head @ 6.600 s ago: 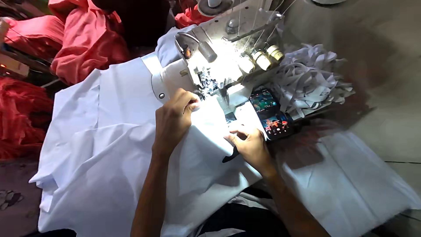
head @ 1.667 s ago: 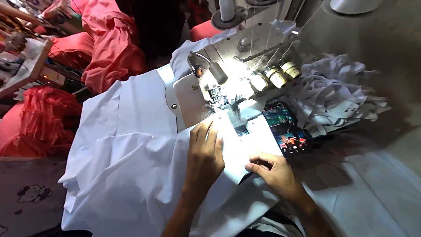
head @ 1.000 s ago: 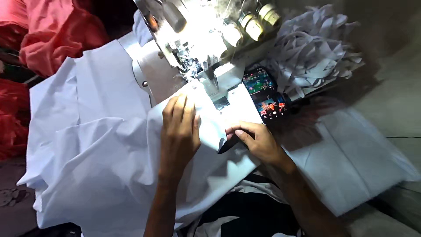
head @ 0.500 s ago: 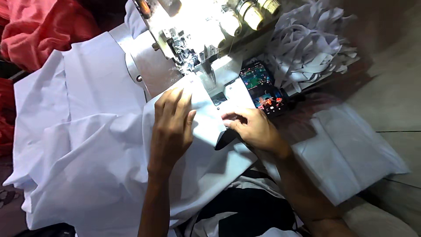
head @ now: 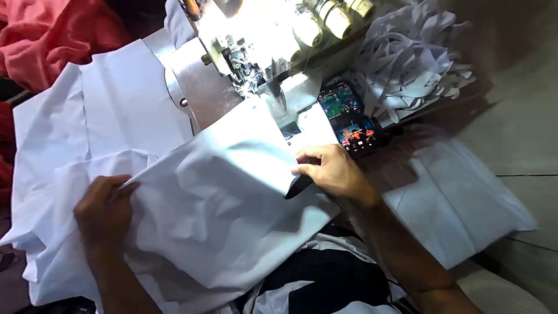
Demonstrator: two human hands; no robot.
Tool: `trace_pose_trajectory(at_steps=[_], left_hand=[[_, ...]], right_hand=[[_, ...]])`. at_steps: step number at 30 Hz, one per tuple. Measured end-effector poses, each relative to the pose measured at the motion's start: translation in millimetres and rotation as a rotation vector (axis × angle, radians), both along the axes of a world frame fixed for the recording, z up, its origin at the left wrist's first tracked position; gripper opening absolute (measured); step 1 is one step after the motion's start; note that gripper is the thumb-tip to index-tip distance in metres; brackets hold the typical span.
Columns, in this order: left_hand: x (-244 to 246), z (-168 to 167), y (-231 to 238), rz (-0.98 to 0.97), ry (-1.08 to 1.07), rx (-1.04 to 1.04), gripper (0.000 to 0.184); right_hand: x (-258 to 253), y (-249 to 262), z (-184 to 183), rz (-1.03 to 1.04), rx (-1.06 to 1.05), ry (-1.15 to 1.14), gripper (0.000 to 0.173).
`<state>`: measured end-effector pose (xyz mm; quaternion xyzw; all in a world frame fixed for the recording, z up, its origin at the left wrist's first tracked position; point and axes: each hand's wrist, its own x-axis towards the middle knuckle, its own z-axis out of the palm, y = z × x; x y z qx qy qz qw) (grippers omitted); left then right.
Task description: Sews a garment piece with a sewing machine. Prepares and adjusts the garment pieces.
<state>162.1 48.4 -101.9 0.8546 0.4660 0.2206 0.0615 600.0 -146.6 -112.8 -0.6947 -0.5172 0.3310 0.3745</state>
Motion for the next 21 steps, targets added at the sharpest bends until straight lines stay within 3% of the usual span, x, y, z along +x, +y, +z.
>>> trace_pose_trajectory(at_steps=[5, 10, 13, 18, 21], left_hand=[[-13.1, 58.4, 18.9, 0.016, 0.062, 0.103, 0.034], [17.2, 59.6, 49.6, -0.034, 0.295, -0.053, 0.020], [75.4, 61.7, 11.2, 0.104, 0.299, 0.041, 0.033], [196.8, 37.4, -86.2, -0.270, -0.029, 0.079, 0.054], [217.3, 12.0, -97.8, -0.267, -0.040, 0.110, 0.057]], right_hand=[[-3.8, -9.0, 7.8, -0.016, 0.006, -0.036, 0.007], [-6.2, -4.9, 0.1, 0.002, -0.016, -0.010, 0.013], [-10.1, -5.0, -0.8, 0.011, -0.034, -0.010, 0.018], [9.0, -19.5, 17.2, 0.008, -0.008, -0.132, 0.019], [54.9, -29.5, 37.7, -0.184, 0.098, -0.230, 0.018]])
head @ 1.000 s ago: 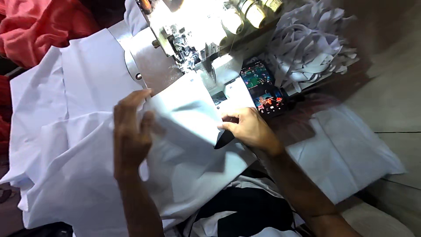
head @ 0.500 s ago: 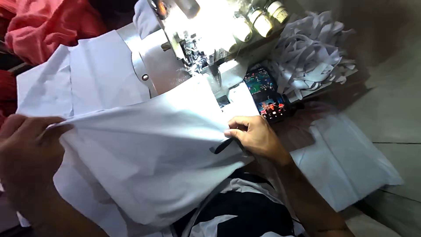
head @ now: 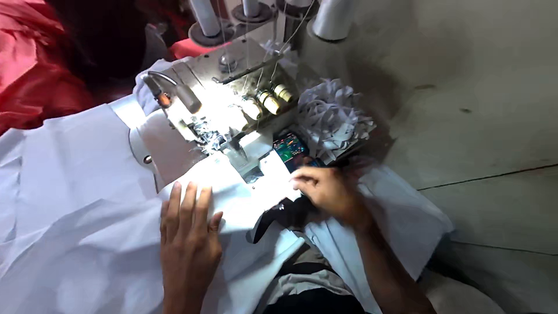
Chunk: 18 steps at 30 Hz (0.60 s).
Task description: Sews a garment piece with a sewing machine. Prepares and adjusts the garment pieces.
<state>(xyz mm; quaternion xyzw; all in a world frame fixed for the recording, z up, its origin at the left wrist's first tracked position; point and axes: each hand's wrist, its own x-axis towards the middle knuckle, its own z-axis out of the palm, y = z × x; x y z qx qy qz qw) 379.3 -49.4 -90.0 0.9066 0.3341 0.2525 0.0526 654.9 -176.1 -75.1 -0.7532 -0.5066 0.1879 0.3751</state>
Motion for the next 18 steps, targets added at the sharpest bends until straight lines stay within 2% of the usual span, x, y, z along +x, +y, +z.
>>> trace_pose_trajectory(at_steps=[3, 5, 9, 12, 14, 16, 18], left_hand=[[-0.5, -5.7, -0.5, 0.034, -0.031, 0.013, 0.059], [-0.7, -4.9, -0.6, 0.031, -0.039, 0.013, 0.059], [-5.0, -4.0, -1.4, 0.022, -0.032, 0.012, 0.059], [-4.4, -5.3, -2.3, 0.017, -0.041, 0.019, 0.059], [-4.2, -5.1, -2.6, 0.014, -0.040, 0.017, 0.059], [-4.6, -4.9, -2.7, 0.014, -0.037, 0.013, 0.060], [-4.9, -5.4, -2.0, 0.013, -0.039, 0.012, 0.060]], right_hand=[[60.9, -1.7, 9.6, -0.240, 0.025, -0.181, 0.016], [90.2, 1.0, 12.7, -0.313, -0.051, -0.326, 0.013], [120.5, 8.0, 0.4, -0.124, -0.183, -0.498, 0.024], [134.2, 9.6, -13.1, -0.031, -0.162, -0.500, 0.013], [131.7, 7.7, -5.8, -0.051, -0.121, -0.480, 0.008], [124.2, 6.6, 4.4, -0.081, -0.085, -0.486, 0.016], [118.1, 9.7, 7.3, -0.024, -0.026, -0.536, 0.030]])
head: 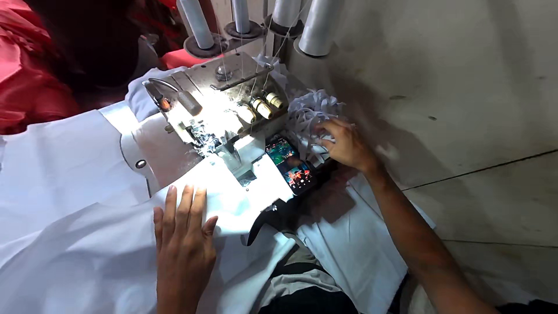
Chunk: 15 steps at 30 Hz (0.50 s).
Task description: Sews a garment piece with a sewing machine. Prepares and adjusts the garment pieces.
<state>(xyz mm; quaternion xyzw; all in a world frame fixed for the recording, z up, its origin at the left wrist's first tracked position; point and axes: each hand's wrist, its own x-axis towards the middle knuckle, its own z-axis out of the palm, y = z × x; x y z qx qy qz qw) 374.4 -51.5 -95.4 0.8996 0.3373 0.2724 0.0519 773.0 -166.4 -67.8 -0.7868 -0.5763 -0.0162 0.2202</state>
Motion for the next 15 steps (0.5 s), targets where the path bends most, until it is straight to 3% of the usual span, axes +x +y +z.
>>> trace_pose_trajectory(at_steps=[2, 6, 12, 15], left_hand=[[0.2, 0.4, 0.3, 0.001, 0.004, -0.002, 0.060], [-0.2, 0.1, 0.2, -0.006, 0.010, 0.004, 0.061], [-0.7, 0.1, 0.2, -0.010, 0.004, -0.010, 0.060], [0.2, 0.9, -0.3, -0.009, 0.007, -0.019, 0.061]], right_hand=[[-3.4, 8.1, -7.8, 0.107, 0.003, -0.062, 0.034], [8.4, 17.2, -19.4, 0.159, 0.035, -0.133, 0.009], [45.7, 15.9, 14.6, -0.079, 0.298, 0.284, 0.016], [59.8, 12.6, 31.4, -0.124, 0.371, 0.386, 0.019]])
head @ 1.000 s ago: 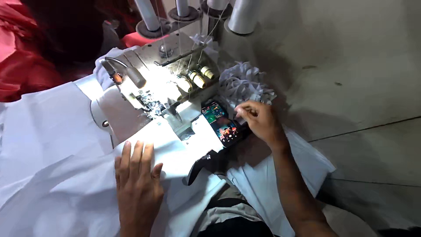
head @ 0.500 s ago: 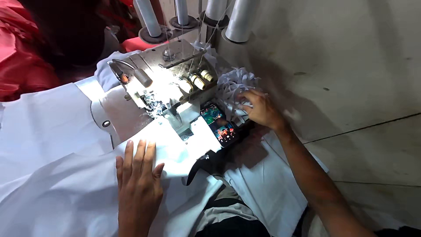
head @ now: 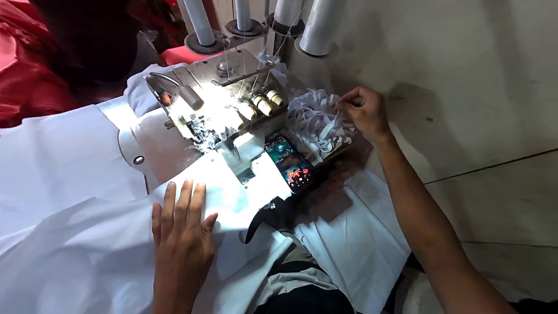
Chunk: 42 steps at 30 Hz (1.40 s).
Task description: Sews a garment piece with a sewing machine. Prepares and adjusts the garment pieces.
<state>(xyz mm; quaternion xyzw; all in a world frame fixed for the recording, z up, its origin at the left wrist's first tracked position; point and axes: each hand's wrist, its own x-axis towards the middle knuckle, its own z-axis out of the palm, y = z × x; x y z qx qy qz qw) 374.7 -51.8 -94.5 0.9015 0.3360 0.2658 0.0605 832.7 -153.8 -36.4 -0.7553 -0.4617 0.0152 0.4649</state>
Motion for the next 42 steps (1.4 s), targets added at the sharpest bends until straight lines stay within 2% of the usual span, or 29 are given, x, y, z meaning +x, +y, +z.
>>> trace_pose_trajectory(at_steps=[4, 8, 12, 15, 21, 24, 28, 35, 42], left_hand=[[0.5, 3.3, -0.1, 0.001, -0.005, 0.003, 0.060], [1.9, 6.3, 0.3, 0.002, 0.004, -0.006, 0.060], [2.5, 7.6, -0.1, -0.002, 0.009, -0.021, 0.061], [2.4, 9.6, -1.0, 0.003, 0.026, -0.013, 0.061], [10.2, 17.7, -7.7, 0.019, 0.003, 0.017, 0.058], [19.5, 27.2, -17.8, -0.027, -0.055, -0.012, 0.051], [34.3, 33.0, -32.0, -0.115, -0.122, -0.053, 0.042], [57.1, 27.5, -45.3, -0.260, -0.224, -0.112, 0.032], [88.1, 42.7, -48.5, -0.409, -0.376, -0.258, 0.025]], right_hand=[[9.7, -0.4, 20.7, -0.051, -0.029, -0.050, 0.025], [13.5, 3.4, 35.1, 0.000, -0.067, -0.096, 0.031], [17.7, 11.2, 37.1, 0.105, -0.060, -0.003, 0.020], [24.3, 16.9, 35.8, 0.090, -0.074, 0.011, 0.019], [26.9, 24.0, 43.9, -0.029, 0.076, 0.044, 0.042], [25.4, 23.2, 51.1, 0.020, 0.123, 0.007, 0.037], [28.7, 20.5, 49.2, 0.097, -0.192, -0.044, 0.017], [26.3, 19.6, 59.2, 0.039, -0.063, 0.015, 0.015], [-4.3, 18.4, 85.9, -0.101, -0.076, -0.197, 0.011]])
